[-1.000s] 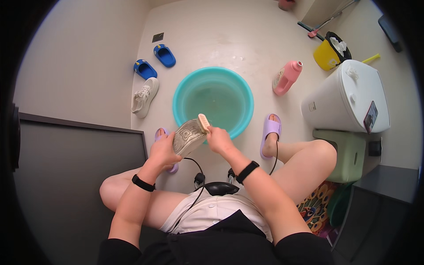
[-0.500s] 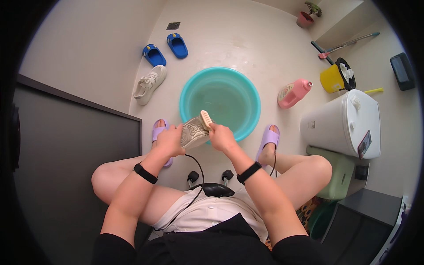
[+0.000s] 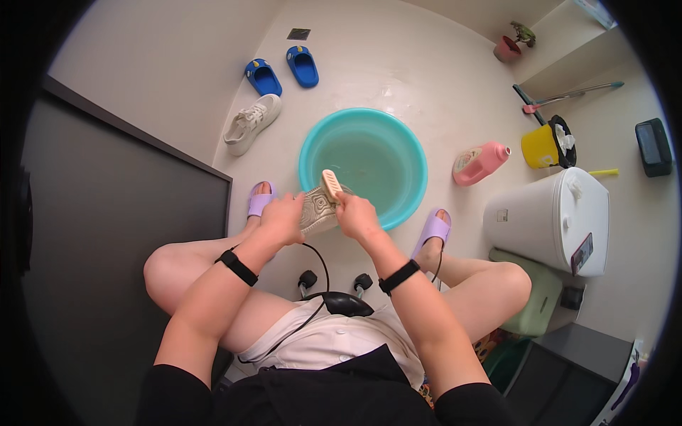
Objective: The person cleans a shoe using a brush and water in a basin. The person scrubs the upper, side, and sole of the shoe, occasionally dipping the brush into the water.
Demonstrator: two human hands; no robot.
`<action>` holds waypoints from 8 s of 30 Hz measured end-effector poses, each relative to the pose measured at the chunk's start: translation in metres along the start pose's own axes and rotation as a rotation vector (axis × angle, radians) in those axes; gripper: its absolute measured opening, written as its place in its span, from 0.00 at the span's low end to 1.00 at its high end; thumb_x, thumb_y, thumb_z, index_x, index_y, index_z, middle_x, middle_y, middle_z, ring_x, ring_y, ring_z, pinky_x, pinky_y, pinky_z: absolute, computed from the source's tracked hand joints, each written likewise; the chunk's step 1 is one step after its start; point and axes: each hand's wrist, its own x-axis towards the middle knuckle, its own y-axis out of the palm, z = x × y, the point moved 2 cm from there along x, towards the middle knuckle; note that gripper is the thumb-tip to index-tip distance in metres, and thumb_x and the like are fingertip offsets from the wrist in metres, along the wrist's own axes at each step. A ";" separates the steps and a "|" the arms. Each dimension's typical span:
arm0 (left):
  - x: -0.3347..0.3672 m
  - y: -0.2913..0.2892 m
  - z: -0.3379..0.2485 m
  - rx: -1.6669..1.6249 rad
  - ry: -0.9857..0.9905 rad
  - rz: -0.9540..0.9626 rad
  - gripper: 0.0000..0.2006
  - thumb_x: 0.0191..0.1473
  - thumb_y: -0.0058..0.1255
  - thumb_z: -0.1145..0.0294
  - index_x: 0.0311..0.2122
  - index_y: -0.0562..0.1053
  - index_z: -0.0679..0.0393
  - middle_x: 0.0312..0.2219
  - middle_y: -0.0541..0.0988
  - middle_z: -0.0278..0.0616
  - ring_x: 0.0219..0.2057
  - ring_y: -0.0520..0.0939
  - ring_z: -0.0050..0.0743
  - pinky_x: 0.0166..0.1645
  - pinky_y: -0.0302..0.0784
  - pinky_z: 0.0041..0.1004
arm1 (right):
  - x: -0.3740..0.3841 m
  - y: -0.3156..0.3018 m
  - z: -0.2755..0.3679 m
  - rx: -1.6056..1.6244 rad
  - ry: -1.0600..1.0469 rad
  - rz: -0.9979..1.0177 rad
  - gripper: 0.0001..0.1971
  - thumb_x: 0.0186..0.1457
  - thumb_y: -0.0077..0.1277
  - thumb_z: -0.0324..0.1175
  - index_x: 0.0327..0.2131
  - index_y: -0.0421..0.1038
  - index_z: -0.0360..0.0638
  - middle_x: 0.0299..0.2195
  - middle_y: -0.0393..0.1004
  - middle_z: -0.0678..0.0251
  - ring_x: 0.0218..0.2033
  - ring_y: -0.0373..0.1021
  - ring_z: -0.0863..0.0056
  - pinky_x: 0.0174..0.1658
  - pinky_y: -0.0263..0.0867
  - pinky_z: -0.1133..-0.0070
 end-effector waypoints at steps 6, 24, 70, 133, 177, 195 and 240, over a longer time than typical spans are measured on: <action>0.004 0.002 -0.005 -0.011 0.003 -0.018 0.42 0.29 0.72 0.62 0.53 0.64 0.57 0.46 0.73 0.48 0.44 0.79 0.50 0.47 0.79 0.38 | 0.039 0.013 -0.026 -0.055 0.067 -0.047 0.19 0.56 0.46 0.34 0.52 0.73 0.48 0.38 0.78 0.51 0.42 0.74 0.52 0.48 0.69 0.63; 0.002 0.006 0.001 -0.007 -0.033 0.020 0.44 0.30 0.71 0.61 0.55 0.62 0.56 0.46 0.72 0.51 0.43 0.80 0.51 0.45 0.80 0.40 | -0.006 -0.001 -0.035 0.091 0.055 0.002 0.21 0.55 0.46 0.33 0.53 0.72 0.49 0.37 0.78 0.49 0.40 0.74 0.53 0.47 0.68 0.65; 0.007 0.007 -0.001 -0.016 0.002 0.032 0.46 0.31 0.69 0.58 0.58 0.60 0.58 0.46 0.73 0.53 0.42 0.81 0.50 0.45 0.79 0.39 | 0.058 0.024 -0.153 -0.034 0.405 -0.009 0.20 0.56 0.48 0.34 0.53 0.73 0.50 0.37 0.79 0.53 0.39 0.76 0.60 0.44 0.71 0.69; 0.009 0.010 -0.008 0.026 -0.002 0.034 0.41 0.32 0.68 0.55 0.53 0.64 0.60 0.45 0.73 0.52 0.42 0.81 0.48 0.45 0.80 0.37 | 0.027 0.013 -0.074 -0.022 0.146 -0.063 0.21 0.55 0.46 0.34 0.53 0.73 0.54 0.33 0.78 0.51 0.34 0.76 0.58 0.42 0.70 0.69; 0.003 0.012 -0.005 -0.001 -0.021 0.055 0.44 0.33 0.68 0.56 0.56 0.61 0.61 0.45 0.73 0.52 0.42 0.81 0.48 0.46 0.79 0.37 | 0.006 -0.012 -0.023 0.115 0.043 0.140 0.20 0.57 0.47 0.36 0.53 0.73 0.53 0.36 0.79 0.54 0.36 0.76 0.58 0.44 0.70 0.70; 0.006 0.012 -0.005 -0.010 -0.009 0.062 0.44 0.32 0.69 0.57 0.55 0.62 0.61 0.44 0.73 0.51 0.42 0.81 0.47 0.45 0.80 0.36 | -0.027 -0.009 -0.004 0.034 -0.126 0.052 0.20 0.54 0.47 0.31 0.51 0.75 0.50 0.30 0.78 0.49 0.34 0.75 0.54 0.43 0.70 0.66; 0.008 0.011 -0.006 0.000 -0.010 0.073 0.42 0.32 0.67 0.58 0.54 0.62 0.61 0.43 0.73 0.52 0.41 0.81 0.47 0.43 0.80 0.37 | -0.040 -0.034 -0.008 0.051 0.018 0.194 0.21 0.58 0.46 0.33 0.56 0.70 0.50 0.30 0.77 0.51 0.31 0.75 0.59 0.39 0.69 0.69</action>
